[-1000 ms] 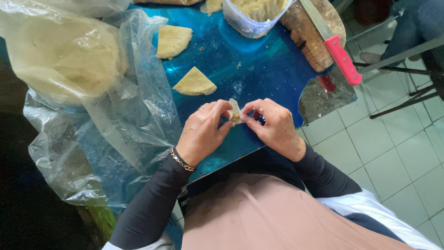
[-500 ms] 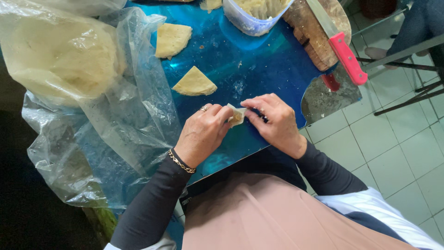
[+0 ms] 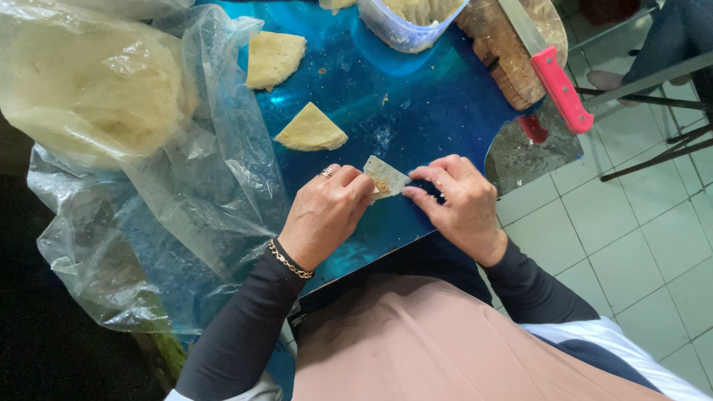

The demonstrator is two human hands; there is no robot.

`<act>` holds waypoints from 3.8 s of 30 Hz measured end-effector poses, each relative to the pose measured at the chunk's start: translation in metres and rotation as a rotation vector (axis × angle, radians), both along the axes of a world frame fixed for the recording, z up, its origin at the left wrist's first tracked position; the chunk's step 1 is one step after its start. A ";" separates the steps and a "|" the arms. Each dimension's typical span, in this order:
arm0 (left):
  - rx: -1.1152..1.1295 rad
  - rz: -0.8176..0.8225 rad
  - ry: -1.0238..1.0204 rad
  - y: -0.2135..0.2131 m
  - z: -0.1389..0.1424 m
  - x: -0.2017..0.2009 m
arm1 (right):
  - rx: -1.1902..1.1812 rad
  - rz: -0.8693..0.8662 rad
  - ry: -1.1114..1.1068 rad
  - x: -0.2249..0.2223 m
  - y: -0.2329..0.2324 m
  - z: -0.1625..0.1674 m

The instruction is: The person sits at a small blue table filling triangular pastry wrappers. They spoon a beige filling from a plastic container onto a wrapper, then pinch and fold the wrapper closed with both hands, setting finished pieces aside and repeating with new wrappers.

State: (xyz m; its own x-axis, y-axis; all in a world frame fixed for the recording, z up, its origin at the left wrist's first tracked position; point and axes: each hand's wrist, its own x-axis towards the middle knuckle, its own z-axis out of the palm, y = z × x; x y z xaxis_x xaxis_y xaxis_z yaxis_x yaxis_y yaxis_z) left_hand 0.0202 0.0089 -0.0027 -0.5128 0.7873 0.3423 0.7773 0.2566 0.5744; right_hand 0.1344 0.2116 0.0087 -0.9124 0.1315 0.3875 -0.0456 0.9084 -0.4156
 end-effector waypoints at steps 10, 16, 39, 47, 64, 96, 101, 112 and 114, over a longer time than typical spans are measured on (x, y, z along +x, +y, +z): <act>0.020 -0.005 0.028 -0.003 -0.002 0.001 | -0.108 0.084 -0.010 -0.010 -0.017 0.000; 0.032 0.011 0.036 -0.005 -0.005 0.000 | -0.175 0.055 -0.061 -0.007 -0.025 -0.001; 0.057 0.024 -0.012 -0.004 -0.010 -0.001 | 0.051 0.165 0.059 -0.008 -0.027 -0.006; 0.133 0.152 -0.081 0.004 -0.023 0.002 | -0.055 0.176 -0.007 -0.022 -0.019 -0.016; 0.197 0.213 -0.403 0.008 -0.018 -0.008 | 0.066 0.176 0.046 -0.031 -0.022 -0.011; 0.075 0.235 -0.159 0.025 -0.036 -0.008 | 0.105 0.181 0.100 -0.034 -0.017 -0.014; 0.170 0.160 -0.158 0.017 -0.030 -0.011 | 0.087 0.153 0.087 -0.041 -0.014 -0.013; 0.042 0.168 0.054 0.019 -0.025 -0.005 | 0.201 0.193 0.096 -0.036 -0.011 -0.007; 0.116 0.156 0.015 0.018 -0.025 -0.004 | 0.210 0.191 0.103 -0.039 -0.010 -0.009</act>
